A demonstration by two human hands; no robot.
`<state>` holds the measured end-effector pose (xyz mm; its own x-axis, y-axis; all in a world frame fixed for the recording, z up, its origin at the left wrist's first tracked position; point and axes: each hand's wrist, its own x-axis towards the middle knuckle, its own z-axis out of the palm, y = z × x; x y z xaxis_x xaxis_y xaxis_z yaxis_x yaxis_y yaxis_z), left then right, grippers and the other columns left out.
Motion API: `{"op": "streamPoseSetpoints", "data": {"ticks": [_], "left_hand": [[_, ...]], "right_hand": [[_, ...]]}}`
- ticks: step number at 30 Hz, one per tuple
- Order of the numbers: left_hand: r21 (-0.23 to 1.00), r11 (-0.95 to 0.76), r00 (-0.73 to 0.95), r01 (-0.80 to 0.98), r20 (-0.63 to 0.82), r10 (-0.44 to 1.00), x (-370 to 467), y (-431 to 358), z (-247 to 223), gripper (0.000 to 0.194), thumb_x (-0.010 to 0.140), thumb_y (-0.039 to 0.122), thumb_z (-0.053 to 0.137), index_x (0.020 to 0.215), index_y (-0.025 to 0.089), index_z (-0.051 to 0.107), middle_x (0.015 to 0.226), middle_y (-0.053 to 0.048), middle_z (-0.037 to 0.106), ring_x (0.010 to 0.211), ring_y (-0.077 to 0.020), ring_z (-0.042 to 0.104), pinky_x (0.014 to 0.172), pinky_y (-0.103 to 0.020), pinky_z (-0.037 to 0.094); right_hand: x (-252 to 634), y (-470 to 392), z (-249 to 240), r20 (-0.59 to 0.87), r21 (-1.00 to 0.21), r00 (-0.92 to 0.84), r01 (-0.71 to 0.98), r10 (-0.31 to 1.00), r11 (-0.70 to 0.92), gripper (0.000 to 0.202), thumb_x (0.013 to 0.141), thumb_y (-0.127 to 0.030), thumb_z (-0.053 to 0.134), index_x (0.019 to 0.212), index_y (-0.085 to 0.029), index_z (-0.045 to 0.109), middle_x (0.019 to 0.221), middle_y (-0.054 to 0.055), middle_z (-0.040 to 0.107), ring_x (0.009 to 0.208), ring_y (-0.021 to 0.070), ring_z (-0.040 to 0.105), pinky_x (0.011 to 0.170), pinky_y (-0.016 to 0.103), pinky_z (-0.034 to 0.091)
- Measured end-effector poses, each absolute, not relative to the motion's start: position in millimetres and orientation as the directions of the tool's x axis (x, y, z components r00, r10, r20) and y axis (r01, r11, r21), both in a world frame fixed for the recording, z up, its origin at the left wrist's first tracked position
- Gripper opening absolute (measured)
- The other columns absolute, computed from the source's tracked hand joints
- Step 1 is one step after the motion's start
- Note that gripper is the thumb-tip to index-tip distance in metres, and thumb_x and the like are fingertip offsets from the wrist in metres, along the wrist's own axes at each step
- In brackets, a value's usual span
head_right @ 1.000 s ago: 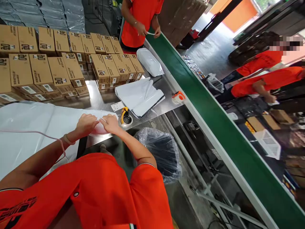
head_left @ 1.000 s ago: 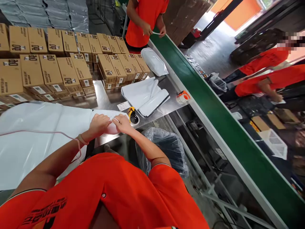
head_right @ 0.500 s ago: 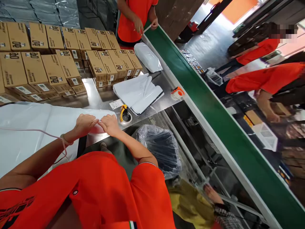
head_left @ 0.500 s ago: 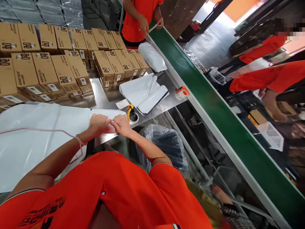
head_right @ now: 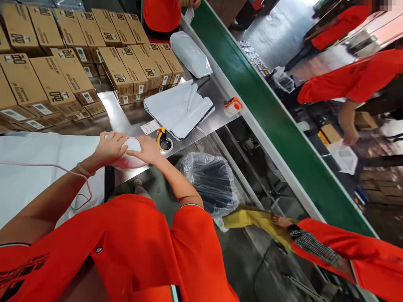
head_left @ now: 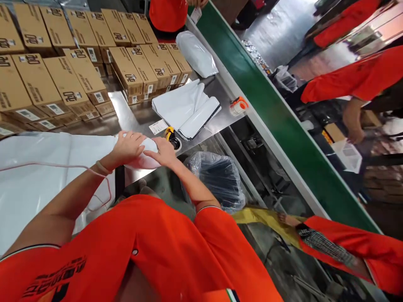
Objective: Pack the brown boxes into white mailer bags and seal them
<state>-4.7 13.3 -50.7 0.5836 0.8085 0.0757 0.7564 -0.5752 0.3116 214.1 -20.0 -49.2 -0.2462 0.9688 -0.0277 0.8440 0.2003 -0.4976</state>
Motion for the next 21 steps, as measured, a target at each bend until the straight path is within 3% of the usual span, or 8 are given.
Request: {"op": "streamPoseSetpoints", "data": {"ticks": [4, 7, 11, 14, 16, 18, 21], "left_hand": [[0.328, -0.784, 0.823, 0.526, 0.035, 0.567, 2, 49, -44, 0.05, 0.112, 0.031, 0.045, 0.151, 0.019, 0.074, 0.15, -0.018, 0.074, 0.135, -0.038, 0.063, 0.121, -0.063, 0.038], [0.366, -0.813, 0.877, 0.452, -0.017, 0.48, 10, 69, -42, 0.052, 0.115, 0.036, 0.046, 0.159, 0.022, 0.068, 0.154, -0.016, 0.072, 0.138, -0.0357, 0.061, 0.127, -0.065, 0.031], [0.365, -0.782, 0.843, 0.506, -0.019, 0.537, 13, 61, -42, 0.05, 0.119, 0.04, 0.042, 0.158, 0.025, 0.069, 0.154, -0.014, 0.072, 0.145, -0.0365, 0.056, 0.132, -0.075, 0.014], [0.324, -0.755, 0.791, 0.57, 0.032, 0.61, 14, 49, -43, 0.046, 0.116, 0.044, 0.047, 0.144, 0.025, 0.078, 0.155, -0.017, 0.071, 0.145, -0.0404, 0.058, 0.13, -0.075, 0.021], [0.325, -0.75, 0.784, 0.576, 0.04, 0.619, 15, 47, -44, 0.045, 0.114, 0.045, 0.048, 0.14, 0.027, 0.08, 0.157, -0.016, 0.071, 0.145, -0.0408, 0.059, 0.127, -0.073, 0.028], [0.335, -0.742, 0.78, 0.58, 0.035, 0.625, 16, 50, -47, 0.045, 0.112, 0.046, 0.05, 0.138, 0.028, 0.081, 0.154, -0.014, 0.073, 0.144, -0.0402, 0.06, 0.126, -0.072, 0.031], [0.349, -0.721, 0.763, 0.598, 0.028, 0.646, 17, 57, -52, 0.042, 0.109, 0.047, 0.054, 0.135, 0.031, 0.084, 0.14, -0.013, 0.08, 0.135, -0.0387, 0.065, 0.126, -0.072, 0.032]], "right_hand": [[204, -46, -63, -0.001, -0.517, 0.051, 0.855, 0.999, -0.044, 0.056, 0.103, -0.059, 0.079, 0.134, -0.012, 0.075, 0.125, 0.016, 0.077, 0.119, 0.0311, 0.067, 0.098, 0.038, 0.049], [191, -56, -73, 0.018, -0.516, 0.23, 0.836, 0.973, -0.188, 0.048, 0.107, -0.056, 0.074, 0.129, -0.014, 0.074, 0.119, 0.015, 0.077, 0.118, 0.0312, 0.067, 0.098, 0.039, 0.05], [186, -54, -88, 0.078, -0.622, 0.297, 0.76, 0.952, -0.186, 0.033, 0.11, -0.047, 0.068, 0.122, -0.017, 0.075, 0.116, 0.013, 0.078, 0.116, 0.0294, 0.069, 0.104, 0.041, 0.052], [214, -43, -103, 0.066, -0.821, 0.327, 0.555, 0.943, -0.135, 0.034, 0.113, -0.047, 0.058, 0.113, -0.018, 0.077, 0.108, 0.009, 0.08, 0.106, 0.0255, 0.074, 0.099, 0.038, 0.057], [244, -31, -117, -0.008, -0.889, 0.379, 0.42, 0.925, -0.179, 0.042, 0.115, -0.049, 0.047, 0.115, -0.017, 0.075, 0.098, 0.007, 0.079, 0.092, 0.0224, 0.075, 0.089, 0.035, 0.06], [271, -16, -135, -0.079, -0.852, 0.471, 0.425, 0.879, -0.305, 0.04, 0.113, -0.049, 0.052, 0.121, -0.016, 0.072, 0.099, 0.008, 0.08, 0.09, 0.0224, 0.075, 0.087, 0.035, 0.061], [285, 2, -170, -0.171, -0.619, 0.487, 0.623, 0.856, -0.478, 0.042, 0.097, -0.042, 0.079, 0.126, -0.012, 0.069, 0.123, 0.02, 0.08, 0.114, 0.0296, 0.075, 0.101, 0.039, 0.058]]}}
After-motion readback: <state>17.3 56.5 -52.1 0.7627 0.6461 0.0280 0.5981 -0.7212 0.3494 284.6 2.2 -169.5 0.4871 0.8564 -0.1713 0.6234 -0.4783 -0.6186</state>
